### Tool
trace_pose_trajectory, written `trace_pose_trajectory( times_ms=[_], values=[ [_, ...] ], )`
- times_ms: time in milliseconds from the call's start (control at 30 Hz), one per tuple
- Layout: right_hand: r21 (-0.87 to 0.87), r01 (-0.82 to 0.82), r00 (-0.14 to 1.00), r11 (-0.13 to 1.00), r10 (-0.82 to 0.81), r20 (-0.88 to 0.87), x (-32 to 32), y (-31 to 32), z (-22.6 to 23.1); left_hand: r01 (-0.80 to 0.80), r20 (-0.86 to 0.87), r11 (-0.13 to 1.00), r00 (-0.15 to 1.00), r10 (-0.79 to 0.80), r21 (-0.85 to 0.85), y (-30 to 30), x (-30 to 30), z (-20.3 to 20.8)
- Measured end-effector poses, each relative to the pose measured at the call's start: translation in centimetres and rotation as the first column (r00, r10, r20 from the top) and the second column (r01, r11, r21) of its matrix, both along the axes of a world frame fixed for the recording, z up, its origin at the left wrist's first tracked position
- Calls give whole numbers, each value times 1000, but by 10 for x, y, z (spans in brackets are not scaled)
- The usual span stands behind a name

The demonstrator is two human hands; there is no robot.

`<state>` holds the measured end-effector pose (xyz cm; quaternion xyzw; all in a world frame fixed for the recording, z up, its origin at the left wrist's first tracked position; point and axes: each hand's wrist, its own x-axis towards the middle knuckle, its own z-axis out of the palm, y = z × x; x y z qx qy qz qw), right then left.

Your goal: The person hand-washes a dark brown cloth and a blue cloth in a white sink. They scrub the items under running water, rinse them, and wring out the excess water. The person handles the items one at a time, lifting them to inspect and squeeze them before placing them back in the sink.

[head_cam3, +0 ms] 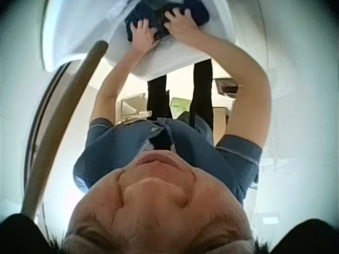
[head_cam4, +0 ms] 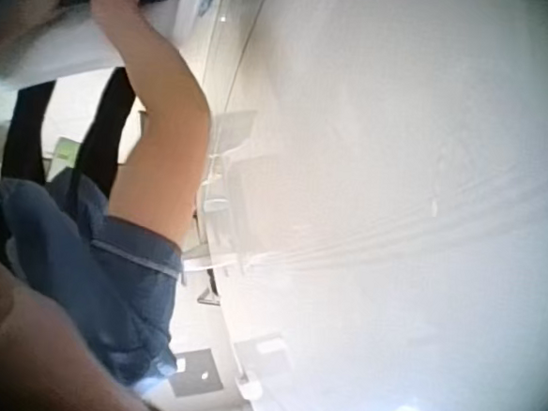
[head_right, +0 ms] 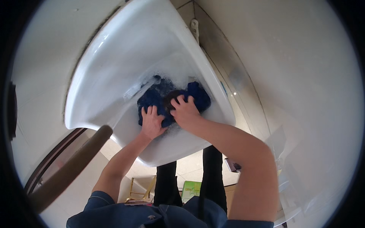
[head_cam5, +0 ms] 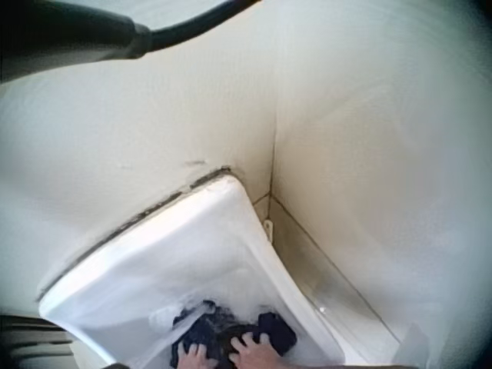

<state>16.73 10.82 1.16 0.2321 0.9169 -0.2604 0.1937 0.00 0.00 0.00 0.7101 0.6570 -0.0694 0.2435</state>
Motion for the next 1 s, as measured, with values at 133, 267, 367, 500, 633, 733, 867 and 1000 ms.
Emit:
trace_pose_trajectory(
  times_ms=[133, 267, 367, 500, 633, 733, 867, 1000],
  values=[
    [91, 243, 962, 966, -228, -152, -41, -7, -44, -23, 97, 999, 995, 20, 31, 15, -32, -15],
    [16, 470, 827, 882, -434, -356, -43, 22, -91, -146, 179, 972, 977, 112, 184, 52, -33, -50],
    [86, 509, 799, 856, -433, -417, -45, 35, -101, -35, 144, 939, 989, -15, 341, 54, -43, -64],
    [-147, 573, 814, 806, -581, -18, -84, 95, -48, -541, 116, 828, 822, 558, -149, 70, -72, -52],
    [-275, 796, 554, 540, -832, -30, -60, 83, -72, -798, 551, 581, 416, 723, -160, 11, -67, -21],
    [-142, 817, 560, 559, -828, -35, -27, 47, -48, -915, 565, 394, 284, 775, -81, -55, -69, 34],
    [-151, 716, 674, 681, -731, -103, 15, 23, -4, -926, 639, 288, 68, 766, -246, -80, -61, 134],
    [-317, 680, 649, 662, -744, -161, 32, 11, 82, -924, 781, 221, -115, 614, -310, -78, -42, 212]
  ],
)
